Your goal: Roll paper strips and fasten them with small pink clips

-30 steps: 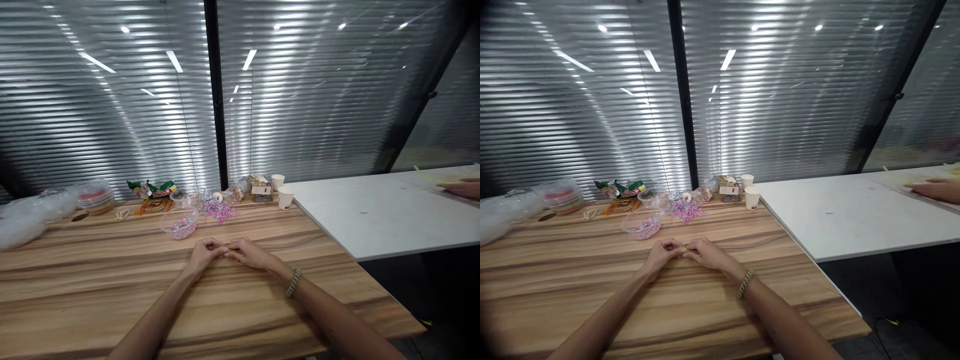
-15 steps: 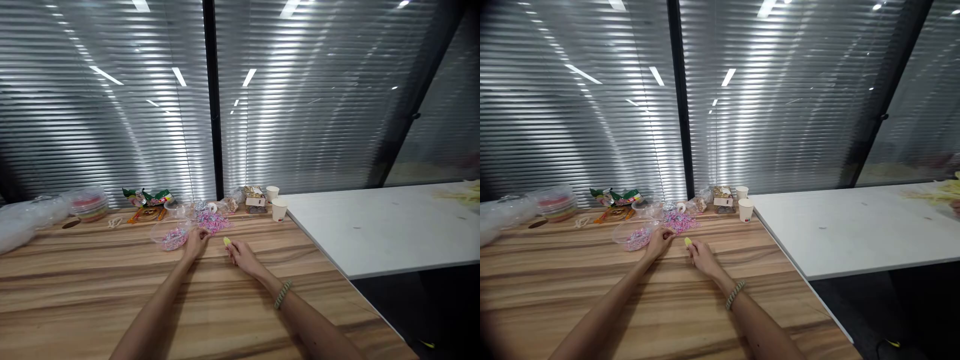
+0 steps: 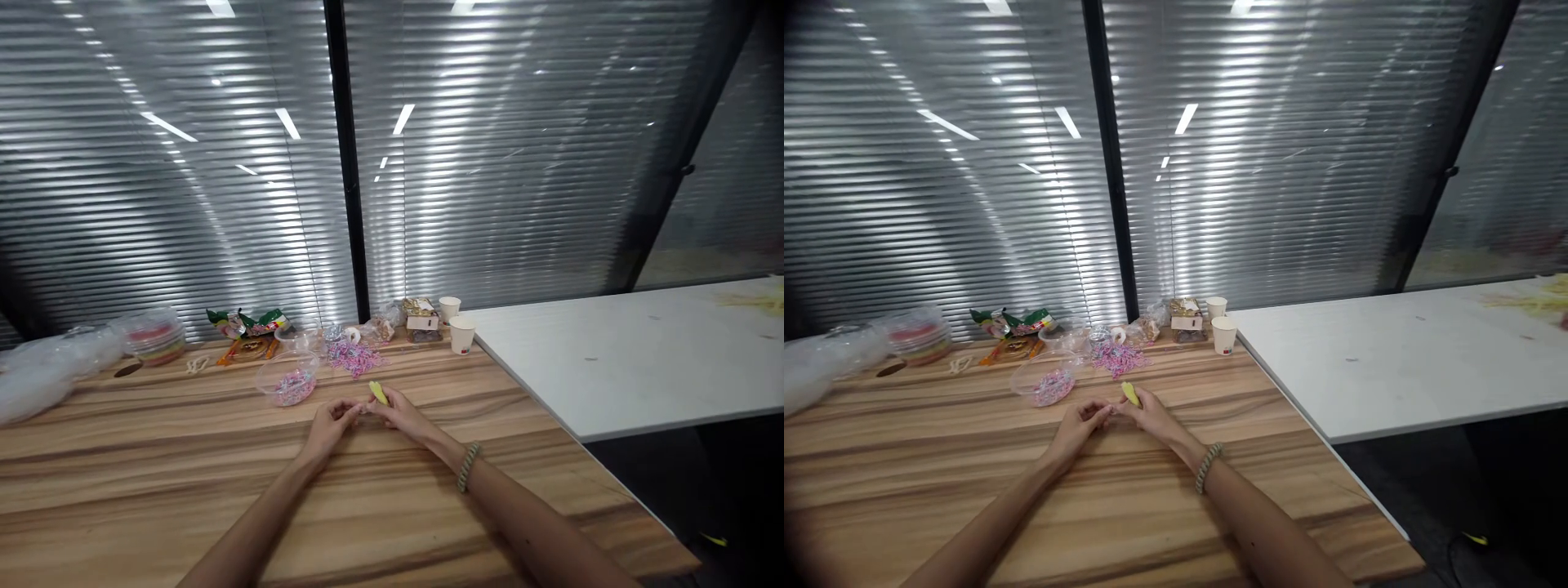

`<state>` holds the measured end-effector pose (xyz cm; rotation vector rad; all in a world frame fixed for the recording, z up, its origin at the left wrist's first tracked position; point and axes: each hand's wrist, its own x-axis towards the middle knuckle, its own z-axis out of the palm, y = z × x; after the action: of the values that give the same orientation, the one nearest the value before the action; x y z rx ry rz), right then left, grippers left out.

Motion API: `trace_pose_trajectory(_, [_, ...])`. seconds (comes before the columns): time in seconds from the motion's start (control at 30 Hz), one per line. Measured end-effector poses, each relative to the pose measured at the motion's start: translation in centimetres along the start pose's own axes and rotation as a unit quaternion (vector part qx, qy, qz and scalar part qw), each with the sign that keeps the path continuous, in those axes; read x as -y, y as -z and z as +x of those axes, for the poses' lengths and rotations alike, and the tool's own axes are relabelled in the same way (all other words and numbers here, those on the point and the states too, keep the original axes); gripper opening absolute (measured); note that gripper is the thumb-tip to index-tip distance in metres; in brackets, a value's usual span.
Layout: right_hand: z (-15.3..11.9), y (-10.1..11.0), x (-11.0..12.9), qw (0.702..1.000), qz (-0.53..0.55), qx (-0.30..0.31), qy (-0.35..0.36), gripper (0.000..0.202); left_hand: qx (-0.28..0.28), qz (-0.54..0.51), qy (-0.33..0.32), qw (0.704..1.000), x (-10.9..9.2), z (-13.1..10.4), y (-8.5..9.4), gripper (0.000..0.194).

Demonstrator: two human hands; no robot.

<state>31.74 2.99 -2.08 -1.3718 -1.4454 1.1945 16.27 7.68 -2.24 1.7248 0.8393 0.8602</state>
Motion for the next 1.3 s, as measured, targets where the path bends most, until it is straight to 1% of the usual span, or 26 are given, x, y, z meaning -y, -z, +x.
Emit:
trace_pose_trajectory(0.07, [-0.3, -0.1, 0.3, 1.0, 0.006, 0.025, -0.002, 0.069, 0.009, -0.014, -0.003, 1.0, -0.5, -0.3, -0.1, 0.034])
trace_pose_trajectory(0.13, [-0.4, -0.1, 0.3, 0.999, 0.004, 0.035, 0.015, 0.067, 0.014, -0.026, -0.002, 1.0, -0.8, -0.4, -0.1, 0.034])
trace_pose_trajectory(0.23, [-0.1, -0.1, -0.1, 0.999, -0.006, 0.032, 0.021, 0.064, 0.024, -0.028, 0.0, 0.999, -0.9, -0.4, -0.2, 0.033])
trace_pose_trajectory(0.3, [0.2, -0.2, -0.5, 1.0, -0.004, 0.025, 0.018, 0.065, 0.021, -0.02, -0.006, 1.0, -0.8, -0.4, -0.4, 0.032])
trace_pose_trajectory(0.37, [0.4, -0.3, -0.8, 1.0, 0.001, 0.007, 0.019, 0.065, 0.006, -0.009, -0.026, 1.0, -0.6, -0.5, -0.7, 0.03])
trace_pose_trajectory(0.47, [0.8, -0.3, -1.1, 0.998, 0.001, -0.053, 0.023, 0.06, -0.008, 0.001, -0.058, 0.998, -0.9, -0.9, -1.2, 0.029])
trace_pose_trajectory(0.57, [1.1, -0.1, -1.2, 0.994, -0.006, -0.108, 0.027, 0.056, 0.018, -0.025, -0.062, 0.998, -1.8, -1.4, -1.4, 0.028])
trace_pose_trajectory(0.63, [1.3, 0.3, -1.4, 0.991, -0.01, -0.131, 0.029, 0.057, 0.06, -0.074, -0.045, 0.994, -2.2, -1.7, -1.4, 0.026])
trace_pose_trajectory(0.73, [1.4, 0.8, -1.5, 0.985, -0.017, -0.168, 0.033, 0.057, 0.131, -0.138, 0.022, 0.982, -2.1, -1.7, -1.3, 0.026])
trace_pose_trajectory(0.8, [1.3, 0.8, -1.5, 0.983, -0.021, -0.181, 0.028, 0.055, 0.151, -0.153, 0.063, 0.974, -1.8, -1.6, -1.2, 0.025])
trace_pose_trajectory(0.87, [1.0, 0.5, -1.2, 0.985, -0.023, -0.17, 0.013, 0.053, 0.158, -0.158, 0.087, 0.971, -1.5, -1.5, -1.1, 0.024])
trace_pose_trajectory(0.93, [0.7, 0.0, -0.8, 0.991, -0.017, -0.136, 0.005, 0.053, 0.145, -0.16, 0.094, 0.972, -1.5, -1.4, -1.0, 0.028])
trace_pose_trajectory(1.0, [0.3, -0.5, -0.3, 0.995, -0.002, -0.1, 0.016, 0.057, 0.111, -0.152, 0.092, 0.978, -1.7, -1.4, -0.9, 0.035])
trace_pose_trajectory(1.13, [-0.2, -1.4, 0.5, 0.997, 0.024, -0.05, 0.046, 0.062, 0.015, -0.155, 0.09, 0.984, -1.6, -1.2, -1.0, 0.049])
trace_pose_trajectory(1.2, [-0.5, -1.5, 0.7, 0.997, 0.025, -0.035, 0.061, 0.063, -0.046, -0.158, 0.095, 0.982, -1.3, -1.0, -1.1, 0.055])
trace_pose_trajectory(1.23, [-0.5, -1.5, 0.7, 0.997, 0.021, -0.03, 0.064, 0.063, -0.078, -0.153, 0.094, 0.981, -1.0, -0.8, -1.1, 0.057])
trace_pose_trajectory(1.3, [-0.7, -1.5, 0.6, 0.999, 0.016, -0.016, 0.044, 0.065, -0.131, -0.134, 0.083, 0.979, -0.7, -0.6, -1.0, 0.058])
